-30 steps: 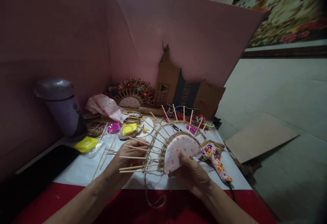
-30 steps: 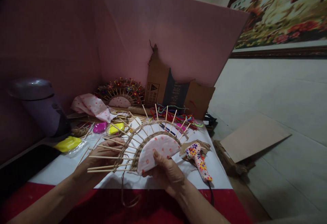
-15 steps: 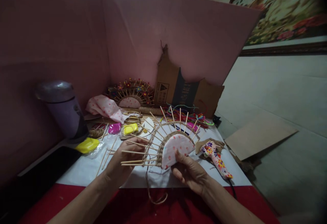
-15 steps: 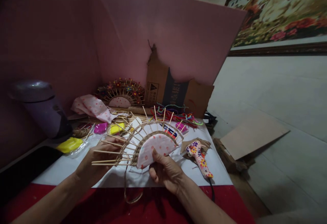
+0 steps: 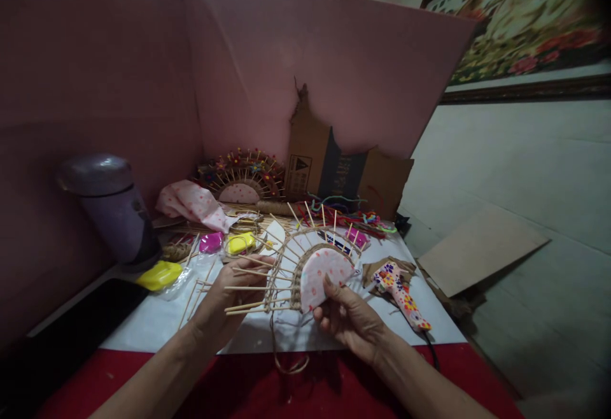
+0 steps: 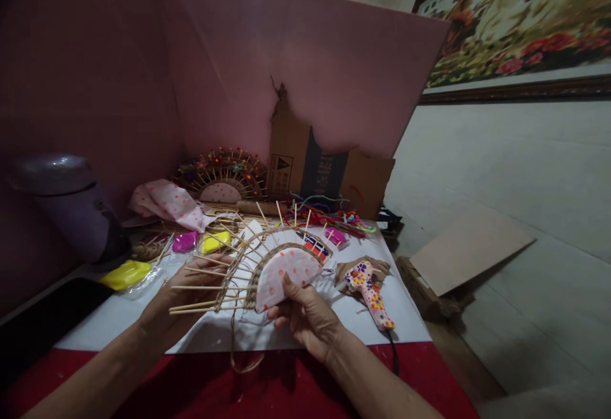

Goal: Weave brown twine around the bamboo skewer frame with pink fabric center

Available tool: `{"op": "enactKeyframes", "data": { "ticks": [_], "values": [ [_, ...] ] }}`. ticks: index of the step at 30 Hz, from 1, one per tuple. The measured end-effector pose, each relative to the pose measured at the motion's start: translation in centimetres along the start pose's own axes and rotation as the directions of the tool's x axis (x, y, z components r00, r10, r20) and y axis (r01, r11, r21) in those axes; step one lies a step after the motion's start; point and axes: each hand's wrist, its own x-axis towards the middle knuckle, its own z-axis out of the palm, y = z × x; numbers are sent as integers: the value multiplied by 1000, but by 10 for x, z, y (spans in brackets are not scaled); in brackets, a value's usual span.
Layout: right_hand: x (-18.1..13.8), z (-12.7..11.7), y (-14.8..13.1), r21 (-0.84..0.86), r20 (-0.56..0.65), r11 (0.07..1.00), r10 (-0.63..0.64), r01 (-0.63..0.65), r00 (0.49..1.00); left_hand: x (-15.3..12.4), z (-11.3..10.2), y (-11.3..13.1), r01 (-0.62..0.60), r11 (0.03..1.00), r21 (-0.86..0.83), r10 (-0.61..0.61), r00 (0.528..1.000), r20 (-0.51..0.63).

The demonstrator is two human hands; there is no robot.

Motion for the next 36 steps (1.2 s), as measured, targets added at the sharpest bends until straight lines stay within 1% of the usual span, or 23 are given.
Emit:
{"op": "enactKeyframes", "data": {
  "ticks": [9, 16, 21, 24, 31, 36],
  "values": [
    [-1, -1, -1, -50, 56, 999, 20, -18, 998, 5, -8, -5, 13, 1000, 8, -13, 1000, 25],
    [2, -4, -2, -24, 39, 1000, 10, -9, 999, 6, -4, -1, 30, 999, 19, -31, 996, 79],
    [3, -4, -1, -30, 42, 999, 11, -10, 999, 5, -5, 0, 76, 997, -11, -75, 996, 40],
    [3, -4, -1, -25, 44, 1000, 19, -18, 999, 4, -5, 1, 82, 996, -26, -80, 996, 43],
    [5, -7, -1, 1, 57, 1000, -4, 3, 998, -4, 2, 11, 72, 997, -37, -70, 997, 37],
    [4, -5, -2, 17, 44, 1000, -7, 6, 999, -8, 6, 13, 36, 998, -59, -33, 998, 51]
  ]
}}
